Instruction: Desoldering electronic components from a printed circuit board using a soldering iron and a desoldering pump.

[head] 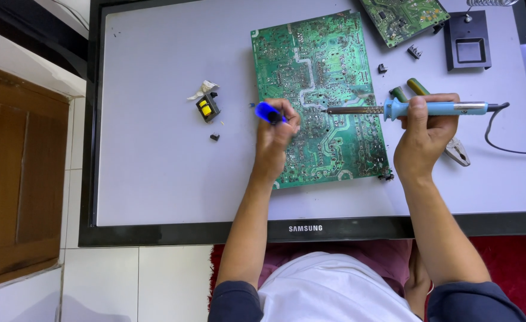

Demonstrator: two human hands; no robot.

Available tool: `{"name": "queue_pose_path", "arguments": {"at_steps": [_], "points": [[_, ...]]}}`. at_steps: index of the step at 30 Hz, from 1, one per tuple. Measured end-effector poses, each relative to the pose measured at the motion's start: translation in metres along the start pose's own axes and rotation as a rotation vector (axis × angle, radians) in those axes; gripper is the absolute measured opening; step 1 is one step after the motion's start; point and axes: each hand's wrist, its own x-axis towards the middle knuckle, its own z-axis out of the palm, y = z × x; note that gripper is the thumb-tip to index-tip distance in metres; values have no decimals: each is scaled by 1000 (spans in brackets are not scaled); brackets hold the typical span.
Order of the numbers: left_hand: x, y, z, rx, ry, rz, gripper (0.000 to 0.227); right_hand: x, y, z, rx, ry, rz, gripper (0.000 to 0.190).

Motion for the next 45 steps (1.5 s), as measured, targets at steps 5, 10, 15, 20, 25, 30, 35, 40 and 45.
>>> {"name": "queue_pose_path", "arguments": {"at_steps": [5,10,15,20,25,30,35,40,45], "points": [[4,-7,-2,229,-35,-7,27,7,17,-1,22,30,10,18],[4,-18,-27,36,178,0,20,4,22,1,73,5,64,16],[8,-7,-70,49,382,290,39,-4,40,6,1,-112,-22,15],[9,-44,-80,9,328,150,69,-8,32,12,4,-176,-18,15],[10,-59,-81,13,275,107,83,-9,27,15,-13,-210,-31,17],[12,-42,-70,98,264,104,68,-8,25,18,-20,-274,-47,18],[14,-30,-67,174,258,126,52,8,21,20,-35,-383,-29,13],[15,-21,-64,240,223,177,33,39,17,30,-14,-531,-40,11],[9,-14,-62,132,217,58,28,68,12,45,82,-799,46,7]]}}
